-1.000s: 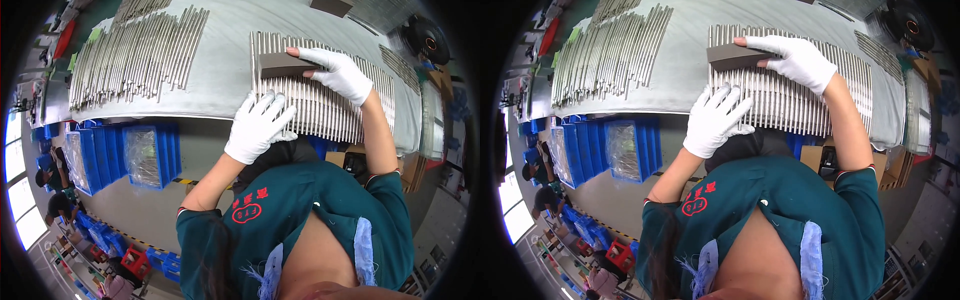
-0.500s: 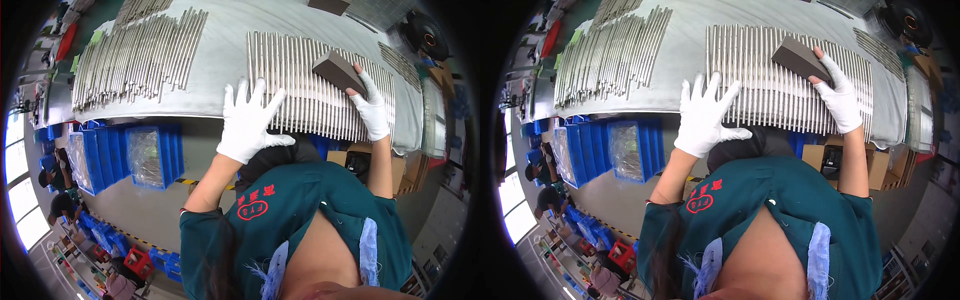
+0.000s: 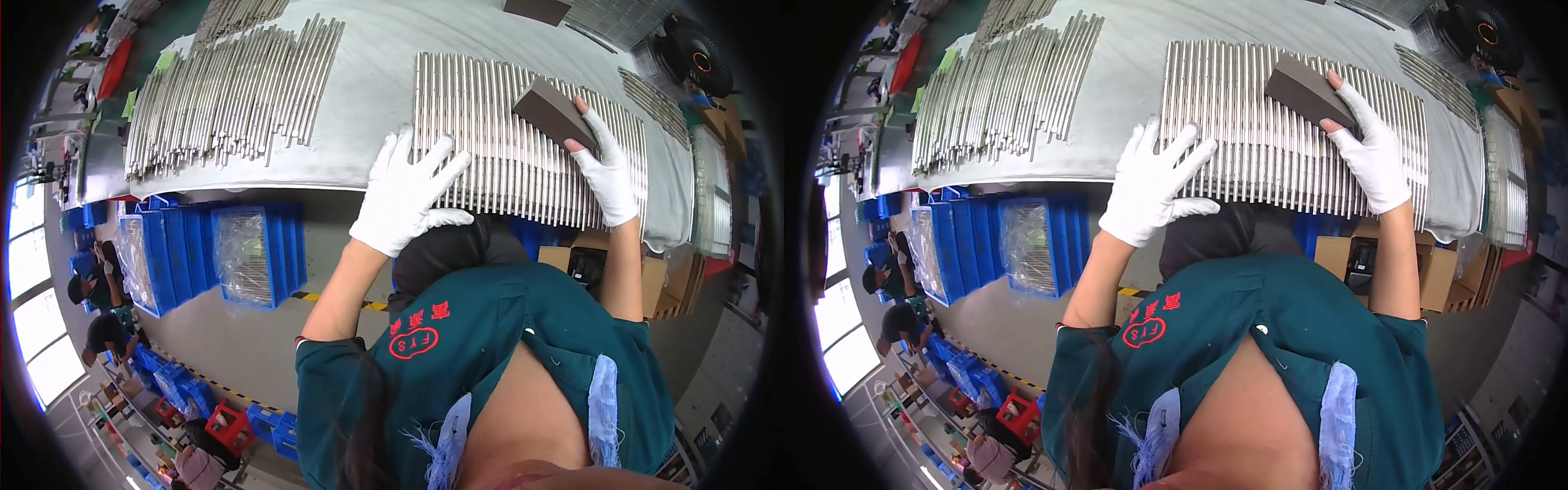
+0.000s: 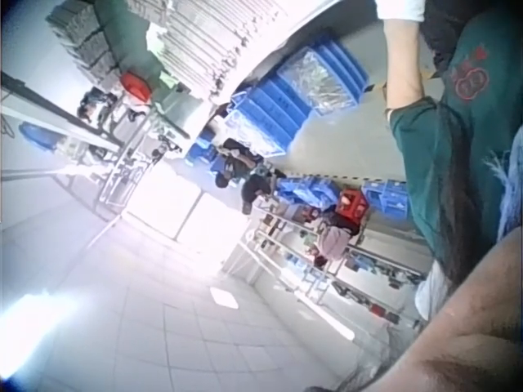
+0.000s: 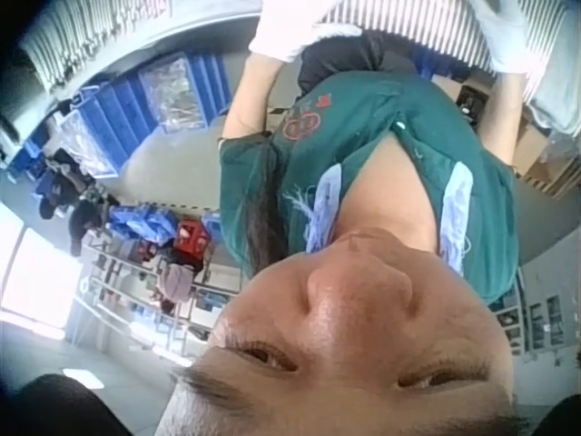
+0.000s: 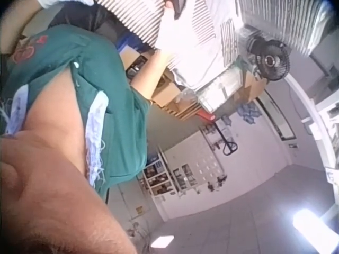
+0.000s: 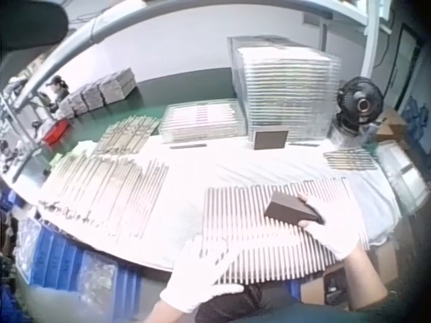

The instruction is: Polishing or deburring the ends of small metal rods using a sanding block on a factory workbench.

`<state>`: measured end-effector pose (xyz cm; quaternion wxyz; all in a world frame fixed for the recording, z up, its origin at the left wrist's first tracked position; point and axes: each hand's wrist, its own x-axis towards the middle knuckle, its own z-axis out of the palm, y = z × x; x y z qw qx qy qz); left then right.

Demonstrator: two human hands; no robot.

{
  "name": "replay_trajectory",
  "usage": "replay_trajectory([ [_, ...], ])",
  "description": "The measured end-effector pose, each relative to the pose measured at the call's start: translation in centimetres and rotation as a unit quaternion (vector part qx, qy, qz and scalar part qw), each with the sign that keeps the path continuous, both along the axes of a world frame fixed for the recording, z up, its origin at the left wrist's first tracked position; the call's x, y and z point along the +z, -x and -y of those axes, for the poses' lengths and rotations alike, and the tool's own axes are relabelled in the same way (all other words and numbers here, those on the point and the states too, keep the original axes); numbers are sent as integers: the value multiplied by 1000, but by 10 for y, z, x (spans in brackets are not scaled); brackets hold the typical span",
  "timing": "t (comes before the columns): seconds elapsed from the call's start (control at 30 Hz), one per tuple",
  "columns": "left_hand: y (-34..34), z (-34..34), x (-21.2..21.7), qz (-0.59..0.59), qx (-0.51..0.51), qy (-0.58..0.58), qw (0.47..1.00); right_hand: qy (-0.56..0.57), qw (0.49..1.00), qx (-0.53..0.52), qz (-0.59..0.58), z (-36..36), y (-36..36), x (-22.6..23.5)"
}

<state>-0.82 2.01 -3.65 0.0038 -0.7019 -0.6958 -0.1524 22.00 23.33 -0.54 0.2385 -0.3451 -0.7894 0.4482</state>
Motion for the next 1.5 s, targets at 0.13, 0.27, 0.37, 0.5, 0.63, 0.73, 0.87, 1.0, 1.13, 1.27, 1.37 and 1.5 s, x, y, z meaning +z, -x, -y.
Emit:
replay_trajectory([
  [0.13,-6,13,1,11,27,18,999,-41,996,-52,-57,-5,-12,-11],
  [0.27,-15,22,5,14,54,8,998,-73,990,-95,-79,-13,-20,-18],
  [0.37,-20,20,14,30,57,45,997,-45,989,-102,-97,-8,-17,-27],
  [0.5,-29,13,12,34,44,37,998,-39,989,-92,-105,-8,-14,-31],
  [0.63,-26,17,10,29,53,16,998,-50,989,-82,-109,-9,-16,-35],
  [0.73,-17,23,6,14,63,29,997,-59,990,-92,-93,-8,-19,-34],
  [0.87,-9,35,9,0,99,32,995,-52,989,-91,-102,-10,-20,-36],
  [1.0,-5,39,8,8,115,24,993,-53,989,-95,-99,-10,-20,-37],
  [1.13,-8,33,6,21,87,21,996,-48,989,-100,-99,-8,-19,-34],
  [1.27,-18,23,8,44,46,38,997,-3,986,-102,-129,-7,-17,-36],
  [1.37,-23,18,8,47,31,27,998,-62,988,-95,-106,-9,-17,-37],
  [1.5,-22,20,6,43,36,31,998,-69,988,-90,-104,-11,-19,-40],
])
